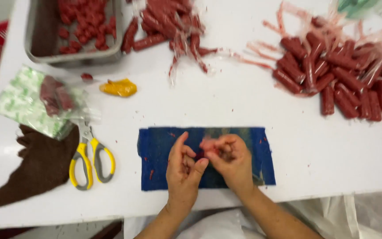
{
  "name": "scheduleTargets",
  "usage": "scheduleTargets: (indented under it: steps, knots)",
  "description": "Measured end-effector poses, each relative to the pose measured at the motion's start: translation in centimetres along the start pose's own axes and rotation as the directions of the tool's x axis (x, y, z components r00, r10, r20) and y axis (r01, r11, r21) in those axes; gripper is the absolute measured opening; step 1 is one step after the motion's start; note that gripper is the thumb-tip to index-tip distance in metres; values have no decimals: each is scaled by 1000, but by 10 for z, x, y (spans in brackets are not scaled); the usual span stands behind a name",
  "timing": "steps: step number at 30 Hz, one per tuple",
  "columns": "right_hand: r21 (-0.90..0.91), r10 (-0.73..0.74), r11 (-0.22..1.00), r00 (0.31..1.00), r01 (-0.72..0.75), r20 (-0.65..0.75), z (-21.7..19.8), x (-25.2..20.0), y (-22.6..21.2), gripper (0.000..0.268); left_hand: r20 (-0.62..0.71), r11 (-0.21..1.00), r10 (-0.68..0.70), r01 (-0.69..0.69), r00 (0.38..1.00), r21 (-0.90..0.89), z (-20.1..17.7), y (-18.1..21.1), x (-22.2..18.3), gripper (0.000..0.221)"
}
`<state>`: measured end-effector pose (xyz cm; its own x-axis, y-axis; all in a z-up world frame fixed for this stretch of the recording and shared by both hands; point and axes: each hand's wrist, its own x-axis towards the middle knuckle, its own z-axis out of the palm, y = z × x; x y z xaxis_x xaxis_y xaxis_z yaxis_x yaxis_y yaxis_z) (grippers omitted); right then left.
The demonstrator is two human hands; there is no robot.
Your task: Manually twisting and tying the ends of plastic-encased sausage links on a production table.
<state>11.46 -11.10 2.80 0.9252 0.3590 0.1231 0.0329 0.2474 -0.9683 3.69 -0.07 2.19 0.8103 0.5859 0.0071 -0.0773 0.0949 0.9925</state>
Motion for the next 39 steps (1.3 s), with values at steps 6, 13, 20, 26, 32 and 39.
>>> scheduleTargets:
  steps: [6, 13, 20, 26, 32, 39]
  knots:
    - [-585, -88, 806, 995, 93, 37, -1, 4, -2, 28, 337, 814, 507, -569, 793, 115, 11, 33, 50, 14]
    - [-293, -286, 781, 733, 552, 618, -25, 20, -20, 30, 804, 395, 429, -886, 412, 243, -24, 50, 101, 11]
    - [-677, 23, 724, 976, 134, 217, -128, 103, -70, 26, 591, 85, 258, -628, 764, 774, -30, 50, 294, 34]
    - [-949, -8, 314, 1000, -14, -18, -139, 90, -84, 58, 576, -68, 119, -572, 809, 817, -11, 20, 405, 57]
    - [-731, 168, 639, 885, 238, 435, -63, 78, -64, 41, 459, 490, -32, -387, 888, 782, -7, 106, 324, 22]
    - [408, 136, 879, 950, -246, 279, 20, 116, -44, 60, 745, 797, -408, 604, 528, 9, -30, 100, 174, 22]
